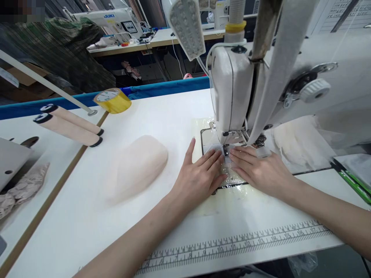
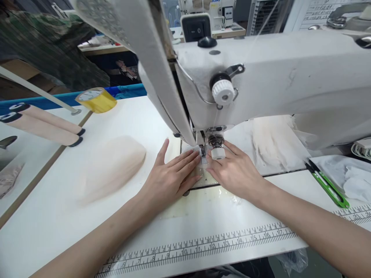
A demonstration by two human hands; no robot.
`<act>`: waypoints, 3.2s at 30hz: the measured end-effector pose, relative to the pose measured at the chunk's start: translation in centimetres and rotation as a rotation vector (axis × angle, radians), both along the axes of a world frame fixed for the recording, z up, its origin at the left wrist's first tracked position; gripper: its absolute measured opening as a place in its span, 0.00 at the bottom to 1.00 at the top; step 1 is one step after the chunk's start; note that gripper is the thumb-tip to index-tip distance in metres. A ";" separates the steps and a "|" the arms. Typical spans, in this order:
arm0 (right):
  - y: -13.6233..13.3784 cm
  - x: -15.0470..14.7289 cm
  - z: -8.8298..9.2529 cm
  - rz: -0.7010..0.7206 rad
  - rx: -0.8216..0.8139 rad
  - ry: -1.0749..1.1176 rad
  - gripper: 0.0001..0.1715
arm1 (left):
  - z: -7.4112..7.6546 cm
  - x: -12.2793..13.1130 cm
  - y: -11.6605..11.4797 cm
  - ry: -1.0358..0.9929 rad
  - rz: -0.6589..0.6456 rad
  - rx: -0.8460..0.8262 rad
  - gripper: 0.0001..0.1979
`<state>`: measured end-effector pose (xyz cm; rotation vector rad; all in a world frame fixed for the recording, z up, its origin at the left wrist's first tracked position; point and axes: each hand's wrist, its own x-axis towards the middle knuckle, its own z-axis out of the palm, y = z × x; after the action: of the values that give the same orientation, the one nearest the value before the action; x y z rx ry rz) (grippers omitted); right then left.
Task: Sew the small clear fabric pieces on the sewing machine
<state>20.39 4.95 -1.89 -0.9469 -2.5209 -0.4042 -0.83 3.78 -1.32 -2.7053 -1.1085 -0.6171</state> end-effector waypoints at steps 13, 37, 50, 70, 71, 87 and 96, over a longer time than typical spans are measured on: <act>0.2 0.2 0.2 -0.023 0.010 -0.041 0.15 | 0.5 0.4 -0.7 0.068 0.103 0.081 0.22; -0.3 0.1 0.3 -0.035 -0.017 0.011 0.13 | 0.4 0.3 -0.4 -0.011 -0.042 -0.105 0.16; 0.0 0.1 0.4 -0.071 -0.002 -0.052 0.15 | 0.2 0.9 -1.4 0.125 0.014 0.003 0.24; 0.0 0.4 0.0 -0.063 0.025 -0.021 0.19 | -0.1 0.6 -1.3 0.069 0.044 0.011 0.25; -0.1 0.5 0.0 -0.032 0.018 0.005 0.18 | 0.0 0.5 -1.4 0.053 0.022 0.019 0.25; -1.3 1.1 0.2 0.189 -0.073 0.065 0.14 | 0.3 0.0 -1.4 -0.021 -0.131 0.123 0.06; -1.6 0.9 0.7 0.285 0.039 0.094 0.14 | -0.1 0.2 -2.4 0.082 -0.087 0.114 0.14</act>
<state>21.27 3.33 -1.17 -0.5657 -2.5030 -0.3106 -0.68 1.33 -1.43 -2.6660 -0.9117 -0.5590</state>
